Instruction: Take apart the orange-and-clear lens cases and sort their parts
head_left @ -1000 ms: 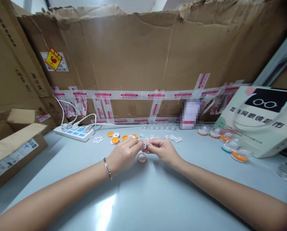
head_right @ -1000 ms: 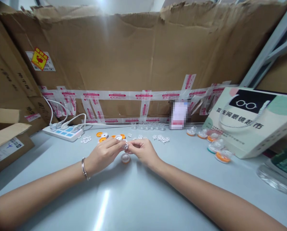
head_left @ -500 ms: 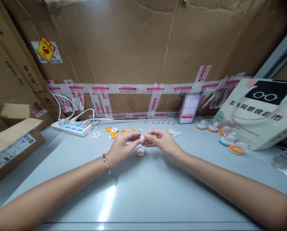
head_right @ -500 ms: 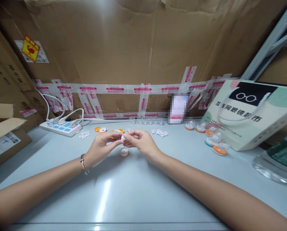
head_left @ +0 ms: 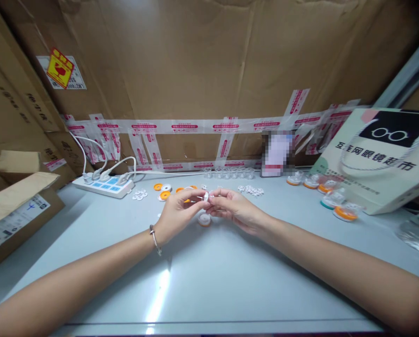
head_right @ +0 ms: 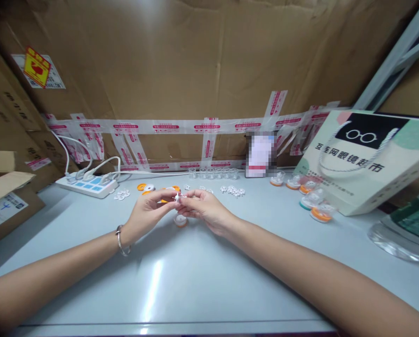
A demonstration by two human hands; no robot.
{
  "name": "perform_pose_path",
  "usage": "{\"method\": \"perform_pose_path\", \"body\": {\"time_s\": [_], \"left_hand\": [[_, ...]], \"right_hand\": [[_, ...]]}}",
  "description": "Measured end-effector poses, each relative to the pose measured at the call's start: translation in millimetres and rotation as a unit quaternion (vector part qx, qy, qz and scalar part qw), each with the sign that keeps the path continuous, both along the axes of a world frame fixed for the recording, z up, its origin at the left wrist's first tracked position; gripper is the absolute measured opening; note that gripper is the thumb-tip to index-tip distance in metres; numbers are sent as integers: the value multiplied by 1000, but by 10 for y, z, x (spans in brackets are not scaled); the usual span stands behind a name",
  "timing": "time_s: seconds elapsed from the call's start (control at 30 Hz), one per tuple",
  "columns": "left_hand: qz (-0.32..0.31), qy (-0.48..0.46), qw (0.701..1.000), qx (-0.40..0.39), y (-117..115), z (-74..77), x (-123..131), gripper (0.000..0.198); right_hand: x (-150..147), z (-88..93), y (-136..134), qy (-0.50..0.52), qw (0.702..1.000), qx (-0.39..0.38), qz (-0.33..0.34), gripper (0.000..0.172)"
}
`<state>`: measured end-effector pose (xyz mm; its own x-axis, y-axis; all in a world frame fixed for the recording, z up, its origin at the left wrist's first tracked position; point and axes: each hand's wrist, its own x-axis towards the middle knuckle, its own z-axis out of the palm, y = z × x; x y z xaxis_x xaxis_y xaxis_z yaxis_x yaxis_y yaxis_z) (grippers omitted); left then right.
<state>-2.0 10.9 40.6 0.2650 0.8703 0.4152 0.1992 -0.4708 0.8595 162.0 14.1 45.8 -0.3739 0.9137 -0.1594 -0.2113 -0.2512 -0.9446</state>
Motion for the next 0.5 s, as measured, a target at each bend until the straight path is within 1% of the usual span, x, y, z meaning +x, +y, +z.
{"method": "perform_pose_path", "body": {"time_s": [0.07, 0.1, 0.2, 0.27, 0.33, 0.37, 0.43, 0.47, 0.5], "left_hand": [[-8, -6, 1000, 0, -13, -13, 16, 19], [-3, -10, 1000, 6, -15, -18, 22, 18], [45, -26, 998, 34, 10, -20, 12, 15], [76, -37, 996, 39, 50, -9, -19, 16], [88, -40, 995, 32, 91, 2, -55, 18], [90, -40, 995, 28, 107, 3, -69, 20], [84, -33, 996, 23, 122, -7, -83, 23], [76, -29, 996, 22, 122, -17, -82, 23], [66, -24, 997, 22, 118, -28, -78, 23]], "right_hand": [[-12, 8, -2, -10, 1000, 12, -6, 28], [-15, 14, 0, -23, 999, 29, -13, 28], [0, 37, 36, -68, 992, 94, -56, 28], [50, 47, 95, -81, 987, 105, -88, 28], [137, 37, 192, -84, 985, 108, -105, 27], [190, 23, 252, -97, 982, 123, -106, 26], [303, -29, 381, -159, 965, 185, -101, 22], [354, -65, 442, -208, 948, 220, -96, 20], [396, -105, 497, -267, 925, 255, -89, 19]]}}
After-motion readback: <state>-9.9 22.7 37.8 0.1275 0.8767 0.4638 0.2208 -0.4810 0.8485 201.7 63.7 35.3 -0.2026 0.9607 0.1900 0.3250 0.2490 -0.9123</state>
